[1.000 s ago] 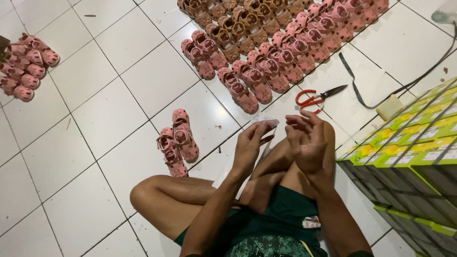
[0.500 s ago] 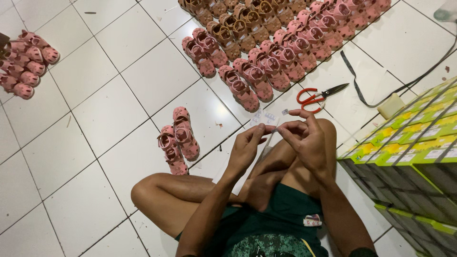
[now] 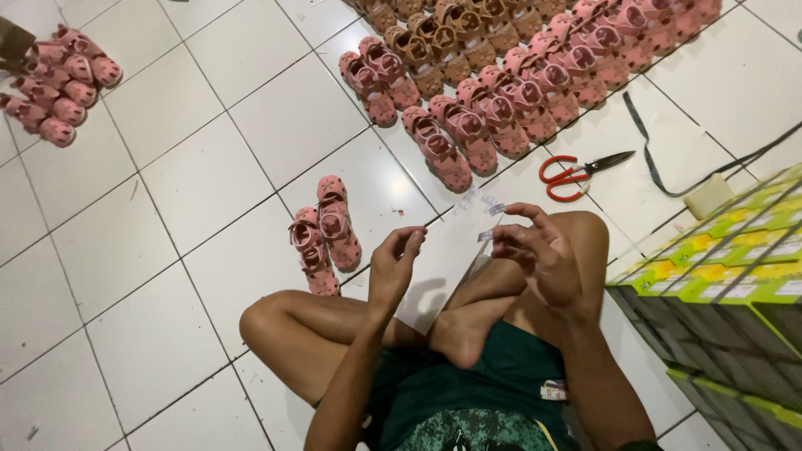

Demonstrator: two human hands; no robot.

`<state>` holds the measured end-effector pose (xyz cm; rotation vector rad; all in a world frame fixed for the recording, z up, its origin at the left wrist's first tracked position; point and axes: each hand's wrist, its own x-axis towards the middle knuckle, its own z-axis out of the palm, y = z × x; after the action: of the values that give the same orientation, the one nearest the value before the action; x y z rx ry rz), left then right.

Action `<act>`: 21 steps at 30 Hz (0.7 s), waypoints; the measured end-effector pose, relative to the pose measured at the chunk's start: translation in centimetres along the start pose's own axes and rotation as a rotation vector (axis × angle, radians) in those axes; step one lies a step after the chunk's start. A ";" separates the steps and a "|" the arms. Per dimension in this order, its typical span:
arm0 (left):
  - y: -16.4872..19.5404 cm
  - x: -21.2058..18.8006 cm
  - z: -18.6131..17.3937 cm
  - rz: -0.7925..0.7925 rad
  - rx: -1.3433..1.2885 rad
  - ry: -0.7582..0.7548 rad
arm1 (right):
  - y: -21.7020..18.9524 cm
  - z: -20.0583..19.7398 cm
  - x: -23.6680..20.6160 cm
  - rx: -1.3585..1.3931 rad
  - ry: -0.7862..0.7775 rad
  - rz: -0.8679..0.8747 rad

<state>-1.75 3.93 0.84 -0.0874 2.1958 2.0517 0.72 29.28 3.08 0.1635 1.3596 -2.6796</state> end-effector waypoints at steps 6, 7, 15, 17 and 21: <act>3.6 -1.1 0.3 0.061 -0.191 -0.145 | 2.8 2.9 0.3 -0.058 -0.108 0.073; 4.3 -1.2 0.2 0.065 -0.223 -0.179 | 3.0 3.3 0.3 -0.073 -0.122 0.076; 7.3 -1.9 -1.0 0.273 0.116 -0.120 | 2.1 4.4 0.3 -0.393 -0.129 0.034; 7.6 -2.0 -1.5 0.310 0.186 -0.122 | 2.0 4.6 0.5 -0.398 -0.101 0.031; 8.5 -1.8 -2.2 0.314 0.203 -0.176 | 1.2 4.5 0.8 -0.427 -0.048 0.024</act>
<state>-1.23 2.21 9.61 0.4671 2.4111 1.8727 0.00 24.89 4.70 0.0684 1.8546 -2.2879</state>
